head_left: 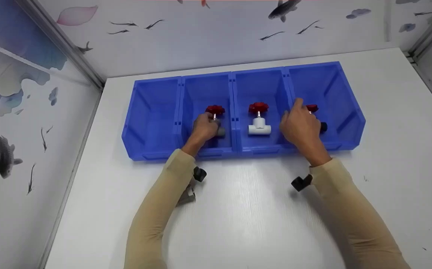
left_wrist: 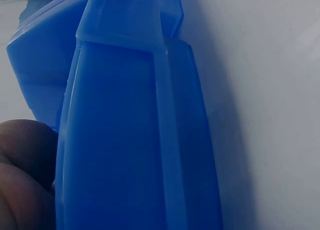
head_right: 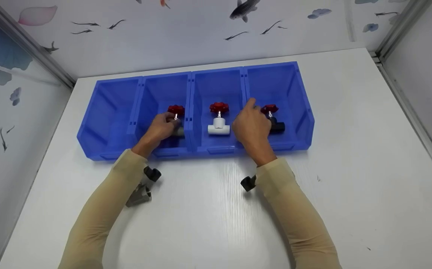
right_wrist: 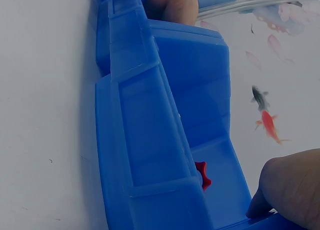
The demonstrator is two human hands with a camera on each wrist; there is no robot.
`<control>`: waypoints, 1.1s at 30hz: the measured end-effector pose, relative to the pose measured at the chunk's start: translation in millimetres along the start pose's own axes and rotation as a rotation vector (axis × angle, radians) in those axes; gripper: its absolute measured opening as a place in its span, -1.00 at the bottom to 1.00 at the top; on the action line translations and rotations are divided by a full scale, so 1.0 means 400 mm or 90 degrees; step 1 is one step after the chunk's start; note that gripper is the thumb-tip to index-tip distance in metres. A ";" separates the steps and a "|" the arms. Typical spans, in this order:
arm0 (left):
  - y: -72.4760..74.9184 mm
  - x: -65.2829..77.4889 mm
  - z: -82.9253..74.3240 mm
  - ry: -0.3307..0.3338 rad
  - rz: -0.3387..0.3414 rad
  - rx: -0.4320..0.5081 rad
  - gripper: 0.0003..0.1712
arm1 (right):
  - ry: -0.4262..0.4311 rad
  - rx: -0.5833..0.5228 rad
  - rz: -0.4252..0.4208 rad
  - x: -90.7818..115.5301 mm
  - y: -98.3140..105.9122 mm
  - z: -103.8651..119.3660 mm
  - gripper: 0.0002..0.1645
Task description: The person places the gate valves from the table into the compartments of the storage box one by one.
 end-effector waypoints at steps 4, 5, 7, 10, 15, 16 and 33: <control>0.002 0.000 -0.001 -0.003 -0.002 0.000 -0.62 | 0.001 0.000 -0.002 -0.001 -0.001 0.001 -0.47; 0.002 0.000 0.000 -0.003 -0.003 -0.001 -0.62 | 0.002 0.000 -0.003 -0.001 -0.001 0.001 -0.47; 0.002 0.002 -0.002 -0.007 -0.005 -0.006 -0.62 | 0.003 -0.002 -0.004 0.000 -0.001 0.001 -0.48; 0.003 0.003 -0.005 -0.011 -0.007 -0.017 -0.63 | 0.003 -0.002 -0.005 0.000 -0.001 0.000 -0.48; 0.003 0.006 -0.007 -0.010 -0.006 -0.027 -0.62 | 0.006 -0.002 -0.006 0.002 0.001 0.002 -0.46; 0.003 0.007 -0.007 -0.010 -0.005 -0.030 -0.60 | 0.006 -0.001 -0.006 0.002 0.001 0.002 -0.45; 0.015 0.050 -0.006 -0.021 0.021 -0.043 -0.37 | 0.002 -0.003 0.000 0.000 -0.002 0.000 -0.43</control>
Point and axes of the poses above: each hand's wrist, its own x-axis away from the middle knuckle, its own y-axis out of the back of the hand, z = x × y, the point moved 10 cm from there along -x, towards the middle knuckle, and after that the axes turned 11 degrees about x, right-handed, at the moved point
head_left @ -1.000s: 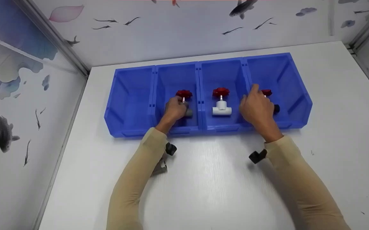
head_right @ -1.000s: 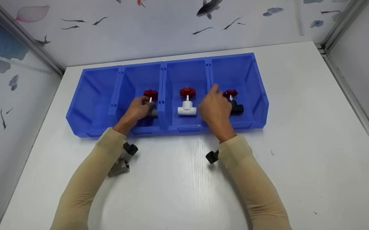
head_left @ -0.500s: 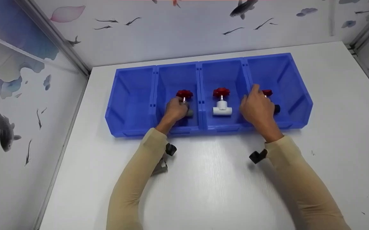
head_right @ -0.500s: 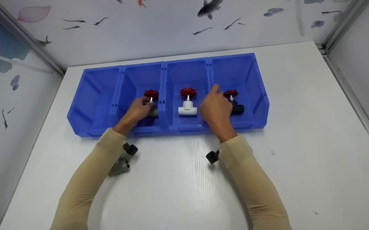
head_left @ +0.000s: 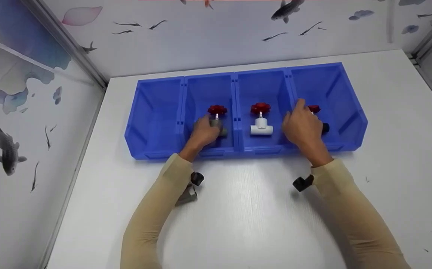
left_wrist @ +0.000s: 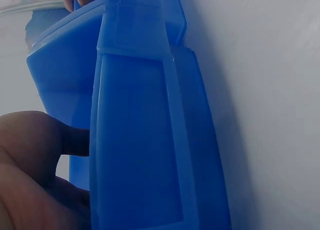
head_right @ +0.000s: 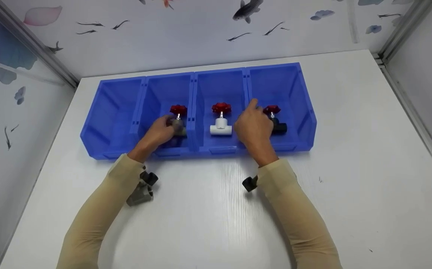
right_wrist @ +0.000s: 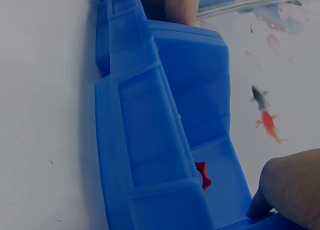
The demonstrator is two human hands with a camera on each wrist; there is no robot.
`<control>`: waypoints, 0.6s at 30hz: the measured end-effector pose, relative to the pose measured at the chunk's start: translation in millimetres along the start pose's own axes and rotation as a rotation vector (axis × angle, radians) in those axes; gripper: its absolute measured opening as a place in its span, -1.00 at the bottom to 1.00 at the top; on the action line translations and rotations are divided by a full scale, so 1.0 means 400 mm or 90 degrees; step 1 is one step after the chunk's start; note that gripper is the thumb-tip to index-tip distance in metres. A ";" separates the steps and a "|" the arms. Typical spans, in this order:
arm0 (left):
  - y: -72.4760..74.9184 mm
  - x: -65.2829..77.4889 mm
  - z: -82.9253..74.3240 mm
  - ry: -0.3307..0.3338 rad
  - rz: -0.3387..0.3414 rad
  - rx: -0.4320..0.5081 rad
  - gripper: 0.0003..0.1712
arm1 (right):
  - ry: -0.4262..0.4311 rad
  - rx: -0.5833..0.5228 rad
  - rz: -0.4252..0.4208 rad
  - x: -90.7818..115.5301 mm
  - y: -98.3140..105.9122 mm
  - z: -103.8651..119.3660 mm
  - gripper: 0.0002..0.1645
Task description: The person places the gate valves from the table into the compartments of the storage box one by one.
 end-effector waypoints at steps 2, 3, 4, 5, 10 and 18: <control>0.002 0.009 -0.003 -0.004 0.001 -0.009 -0.32 | -0.001 0.002 0.003 0.000 0.000 0.000 -0.43; 0.002 0.013 -0.005 -0.006 0.003 -0.013 -0.30 | -0.002 0.003 0.005 0.000 0.000 0.000 -0.42; 0.002 0.018 -0.005 -0.006 0.004 -0.017 -0.30 | -0.002 0.003 0.007 0.001 -0.001 -0.001 -0.42; 0.002 0.024 -0.007 -0.007 0.006 -0.022 -0.30 | -0.003 0.003 0.008 0.001 -0.001 -0.001 -0.43; 0.008 0.048 -0.015 -0.008 0.012 -0.029 -0.28 | -0.002 0.002 0.003 0.001 -0.001 -0.002 -0.45; 0.027 0.086 -0.035 -0.030 0.023 0.023 -0.28 | 0.005 0.007 -0.015 0.001 0.005 0.003 -0.47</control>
Point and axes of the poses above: each hand's wrist, its own x-axis away from the middle knuckle, its own y-axis out of the back of the hand, z = x × y, the point moved 10 cm from there along -x, towards the middle knuckle, and after that the axes turned 11 degrees about x, right-handed, at the moved point
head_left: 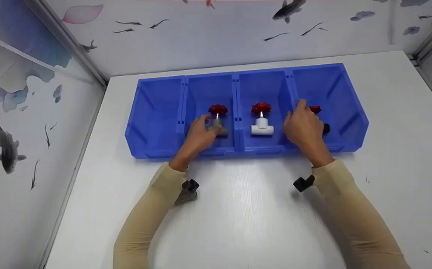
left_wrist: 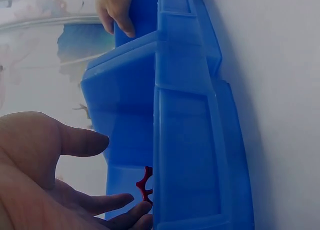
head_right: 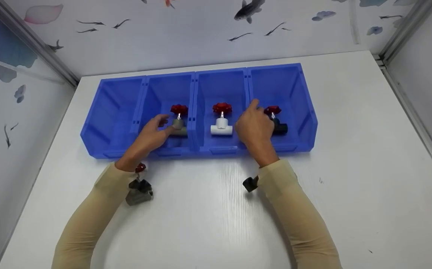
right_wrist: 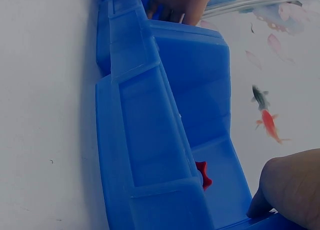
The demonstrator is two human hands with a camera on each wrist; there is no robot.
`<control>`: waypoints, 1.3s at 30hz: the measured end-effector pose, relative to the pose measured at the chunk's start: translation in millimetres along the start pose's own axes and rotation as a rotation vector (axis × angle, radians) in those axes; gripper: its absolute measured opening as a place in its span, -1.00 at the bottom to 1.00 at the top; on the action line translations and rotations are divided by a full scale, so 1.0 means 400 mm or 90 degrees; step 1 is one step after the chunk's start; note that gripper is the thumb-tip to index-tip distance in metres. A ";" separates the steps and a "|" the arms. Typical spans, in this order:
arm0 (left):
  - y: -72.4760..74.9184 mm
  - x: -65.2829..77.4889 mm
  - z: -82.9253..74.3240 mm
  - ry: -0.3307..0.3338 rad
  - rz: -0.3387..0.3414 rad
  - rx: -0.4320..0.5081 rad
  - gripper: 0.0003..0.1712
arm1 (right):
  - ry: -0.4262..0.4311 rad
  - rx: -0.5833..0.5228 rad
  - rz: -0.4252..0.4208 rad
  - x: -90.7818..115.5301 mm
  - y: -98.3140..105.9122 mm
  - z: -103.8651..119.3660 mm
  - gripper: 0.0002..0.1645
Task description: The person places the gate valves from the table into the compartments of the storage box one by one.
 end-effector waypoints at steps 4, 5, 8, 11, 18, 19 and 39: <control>0.003 0.022 -0.005 -0.012 0.014 0.013 -0.30 | 0.002 0.001 0.004 0.000 -0.001 0.000 -0.45; 0.002 0.028 -0.006 -0.014 0.017 0.018 -0.32 | 0.002 0.001 0.006 0.001 -0.001 0.000 -0.44; 0.002 0.045 -0.008 -0.023 0.027 0.030 -0.36 | 0.003 -0.002 0.013 0.001 -0.002 0.000 -0.44; 0.005 0.059 -0.010 -0.031 0.033 0.036 -0.40 | 0.002 -0.005 0.019 0.002 -0.003 -0.001 -0.44; 0.015 0.096 -0.006 -0.039 0.055 0.038 -0.44 | -0.005 -0.009 0.030 0.002 -0.006 -0.003 -0.43; 0.017 0.102 -0.005 -0.044 0.060 0.042 -0.46 | -0.005 -0.009 0.030 0.002 -0.006 -0.003 -0.42; 0.086 0.198 0.048 -0.037 0.072 0.070 -0.65 | -0.002 -0.007 0.012 0.002 0.000 -0.003 -0.46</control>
Point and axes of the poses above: each hand's wrist, its own x-axis away from the middle knuckle, its own y-axis out of the back of the hand, z = x × y, the point moved 10 cm from there along -x, towards the middle knuckle, and after that the axes turned 11 degrees about x, right-handed, at the moved point
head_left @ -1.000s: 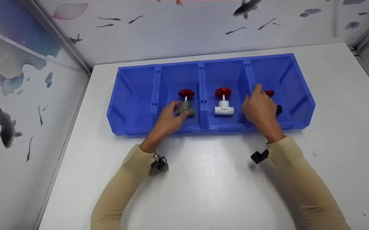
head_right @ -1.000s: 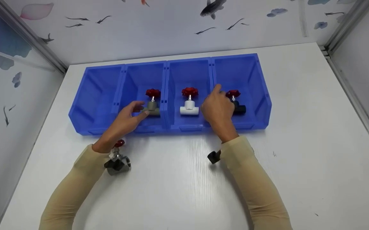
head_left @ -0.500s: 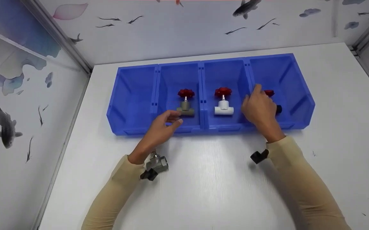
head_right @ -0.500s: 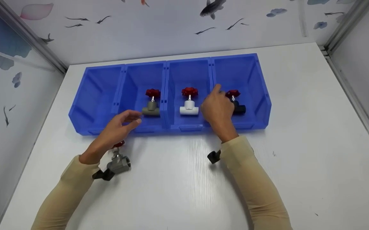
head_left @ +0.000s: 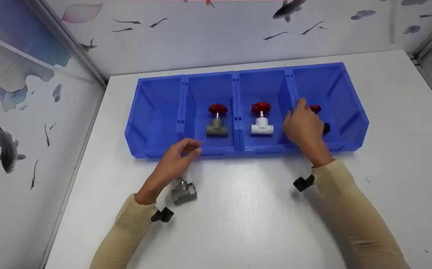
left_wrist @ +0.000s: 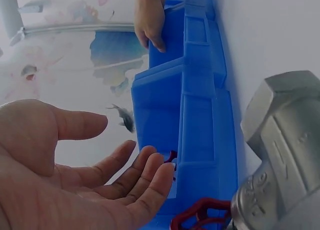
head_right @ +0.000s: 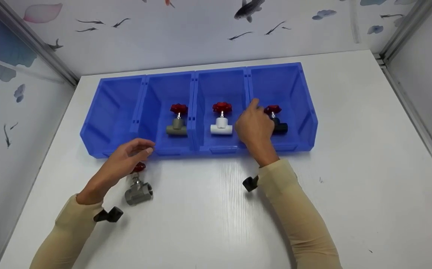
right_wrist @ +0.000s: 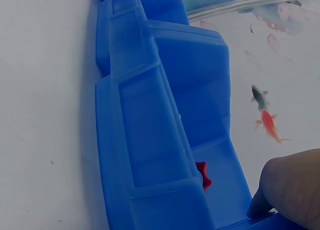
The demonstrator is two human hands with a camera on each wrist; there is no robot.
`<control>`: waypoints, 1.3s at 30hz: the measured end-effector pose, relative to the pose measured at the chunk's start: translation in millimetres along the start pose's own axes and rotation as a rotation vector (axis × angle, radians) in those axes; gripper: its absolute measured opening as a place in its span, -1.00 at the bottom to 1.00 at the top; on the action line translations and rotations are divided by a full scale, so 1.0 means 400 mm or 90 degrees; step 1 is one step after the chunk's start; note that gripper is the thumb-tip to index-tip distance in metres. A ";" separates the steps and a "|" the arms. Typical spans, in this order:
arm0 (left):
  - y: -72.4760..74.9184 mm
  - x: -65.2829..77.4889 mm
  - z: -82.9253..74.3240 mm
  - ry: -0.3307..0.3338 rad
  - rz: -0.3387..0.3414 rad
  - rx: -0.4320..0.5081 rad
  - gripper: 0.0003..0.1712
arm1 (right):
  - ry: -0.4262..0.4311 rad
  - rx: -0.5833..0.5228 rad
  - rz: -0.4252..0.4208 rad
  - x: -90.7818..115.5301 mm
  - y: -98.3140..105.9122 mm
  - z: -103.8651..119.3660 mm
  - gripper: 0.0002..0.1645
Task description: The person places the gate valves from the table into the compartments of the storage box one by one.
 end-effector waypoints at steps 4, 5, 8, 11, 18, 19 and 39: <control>0.026 0.018 0.015 0.008 -0.012 0.000 -0.62 | 0.003 0.002 -0.003 0.001 0.001 0.002 -0.46; 0.031 0.021 0.021 0.010 -0.014 0.008 -0.62 | 0.003 0.001 -0.004 0.000 0.001 0.002 -0.46; 0.046 0.032 0.034 0.016 -0.022 0.028 -0.62 | 0.004 0.003 -0.004 0.000 0.000 0.002 -0.45; 0.058 0.042 0.042 0.021 -0.028 0.041 -0.63 | 0.001 0.006 -0.001 0.000 -0.002 0.000 -0.44; 0.077 0.068 0.060 0.044 -0.039 0.044 -0.66 | 0.002 0.008 0.003 0.000 -0.004 0.000 -0.44; 0.079 0.071 0.062 0.045 -0.041 0.044 -0.67 | 0.002 0.008 0.003 0.000 -0.004 0.000 -0.45; 0.106 0.140 0.123 0.061 -0.042 0.130 -0.65 | -0.010 0.007 0.032 0.001 -0.010 -0.002 -0.41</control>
Point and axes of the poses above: each hand's wrist, its own x-axis away from the middle knuckle, its own y-axis out of the back of the hand, z = x × y, the point moved 10 cm from there along -x, towards the middle knuckle, and after that the axes turned 11 degrees about x, right-handed, at the moved point
